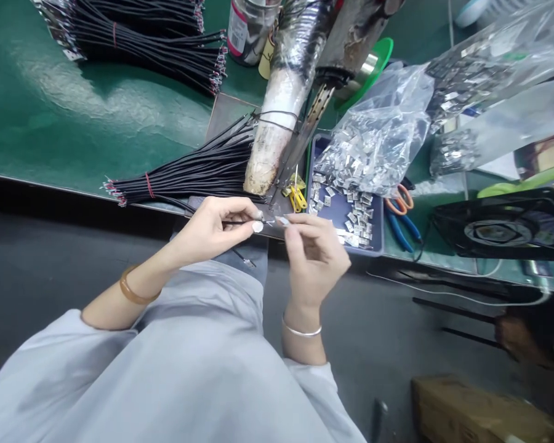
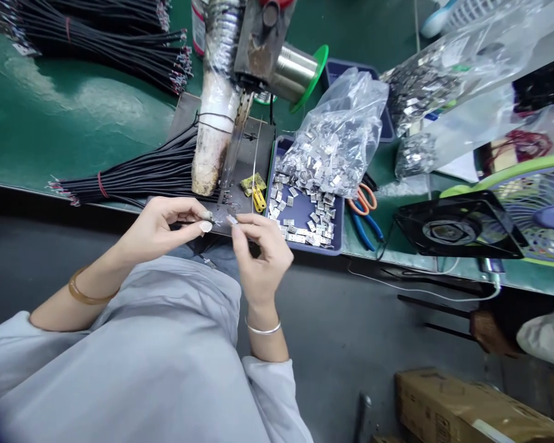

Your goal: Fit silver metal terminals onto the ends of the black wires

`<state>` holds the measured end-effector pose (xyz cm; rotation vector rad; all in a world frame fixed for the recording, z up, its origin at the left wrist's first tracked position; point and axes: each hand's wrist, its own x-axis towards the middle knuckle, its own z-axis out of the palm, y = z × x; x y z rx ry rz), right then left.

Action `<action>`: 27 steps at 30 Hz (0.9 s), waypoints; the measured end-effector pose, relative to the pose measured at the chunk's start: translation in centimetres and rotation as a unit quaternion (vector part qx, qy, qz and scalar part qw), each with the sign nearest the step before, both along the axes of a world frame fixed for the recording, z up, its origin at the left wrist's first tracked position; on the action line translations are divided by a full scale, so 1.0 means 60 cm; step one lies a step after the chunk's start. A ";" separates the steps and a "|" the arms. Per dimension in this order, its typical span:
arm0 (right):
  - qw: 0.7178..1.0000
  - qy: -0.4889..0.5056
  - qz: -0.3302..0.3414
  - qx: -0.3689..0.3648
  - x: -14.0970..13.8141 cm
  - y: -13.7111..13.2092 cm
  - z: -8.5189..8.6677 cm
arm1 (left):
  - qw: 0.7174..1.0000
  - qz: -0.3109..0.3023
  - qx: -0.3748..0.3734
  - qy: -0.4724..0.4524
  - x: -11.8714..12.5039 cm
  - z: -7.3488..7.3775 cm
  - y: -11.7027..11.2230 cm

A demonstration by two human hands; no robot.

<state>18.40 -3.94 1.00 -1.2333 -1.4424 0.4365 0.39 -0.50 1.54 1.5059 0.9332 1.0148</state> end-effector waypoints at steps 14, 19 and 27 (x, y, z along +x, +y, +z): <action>0.999 -0.011 0.048 -0.006 -0.016 0.000 -0.023 | 1.000 -0.003 -0.015 0.007 0.005 -0.002 -0.002; 0.985 -0.153 0.067 0.039 0.004 -0.001 -0.012 | 0.996 -0.003 0.066 0.067 0.008 -0.007 -0.003; 0.995 -0.006 0.071 -0.067 -0.001 -0.003 -0.019 | 0.964 0.011 0.229 0.131 0.008 -0.024 -0.010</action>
